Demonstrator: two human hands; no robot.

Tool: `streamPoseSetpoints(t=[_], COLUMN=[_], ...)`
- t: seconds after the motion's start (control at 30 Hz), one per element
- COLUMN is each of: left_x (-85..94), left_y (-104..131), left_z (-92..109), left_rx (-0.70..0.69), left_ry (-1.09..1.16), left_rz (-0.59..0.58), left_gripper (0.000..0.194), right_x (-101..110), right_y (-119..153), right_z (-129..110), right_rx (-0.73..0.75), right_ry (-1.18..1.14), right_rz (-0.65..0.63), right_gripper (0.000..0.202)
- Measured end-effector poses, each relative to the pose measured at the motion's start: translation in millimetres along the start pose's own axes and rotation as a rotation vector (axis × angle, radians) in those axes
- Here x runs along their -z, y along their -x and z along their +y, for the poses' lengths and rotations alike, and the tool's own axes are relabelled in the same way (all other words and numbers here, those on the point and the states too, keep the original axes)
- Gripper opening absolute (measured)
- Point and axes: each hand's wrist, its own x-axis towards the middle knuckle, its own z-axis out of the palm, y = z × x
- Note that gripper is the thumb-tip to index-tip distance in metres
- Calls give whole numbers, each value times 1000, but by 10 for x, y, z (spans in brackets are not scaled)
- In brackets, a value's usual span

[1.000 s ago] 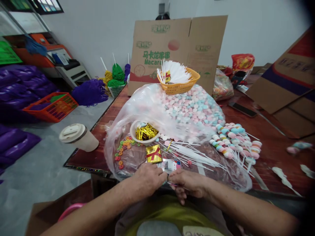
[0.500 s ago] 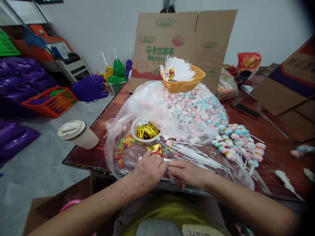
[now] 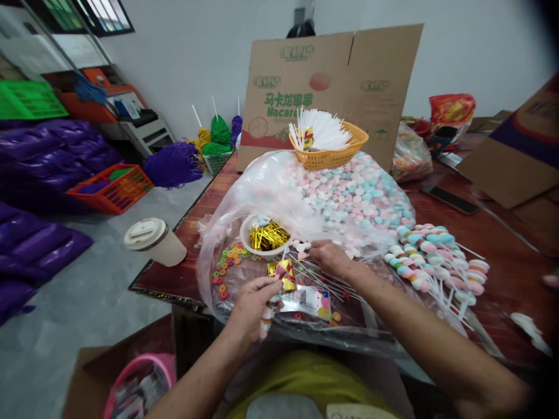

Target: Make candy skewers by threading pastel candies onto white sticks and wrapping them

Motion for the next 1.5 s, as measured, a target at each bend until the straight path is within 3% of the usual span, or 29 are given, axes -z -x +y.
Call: streamPoseSetpoints(t=[0.1,0.23,0.4,0.5,0.6,0.83,0.9,1.07,1.13,1.23,1.33,1.5], left_x=[-42,-116,-263,-336,-371,-265,-237,-231,-239,-238,-207,-169], left_y=[13,-9,-13,24,60,131,151,199,211,202,167,164], left_z=[30,21,-22,-26,-46,-210,-253,-248,-209,-155,-123,-87], left_rx=[13,39,31,5,-61,-120,-132,-133,-95,-45,33,147], left_ry=[122,110,68,40,-20,-155,-155,-118,-81,8,107,273], left_rz=[14,2,-28,-9,-22,-135,-149,-179,-212,-277,-401,-655], left_gripper=[32,31,25,21,14,23,29,37,36,35,30,30], right_x=[-7,60,52,-78,-208,-239,-250,-344,-361,-317,-174,104], right_y=[88,339,582,705,759,746,759,841,883,937,962,916], right_z=[-10,-101,-426,-702,-871,-878,-887,-900,-889,-883,-915,-983], right_rx=[45,43,-20,-21,-125,-250,-256,-237,-229,-144,58,401], right_ry=[34,26,-19,-292,-630,-754,-741,-617,-576,-629,-623,-541], right_rz=[33,118,247,160,45,-138,-105,162,213,104,-4,-242], right_gripper=[20,25,26,26,33,35,33,23,22,24,34,27])
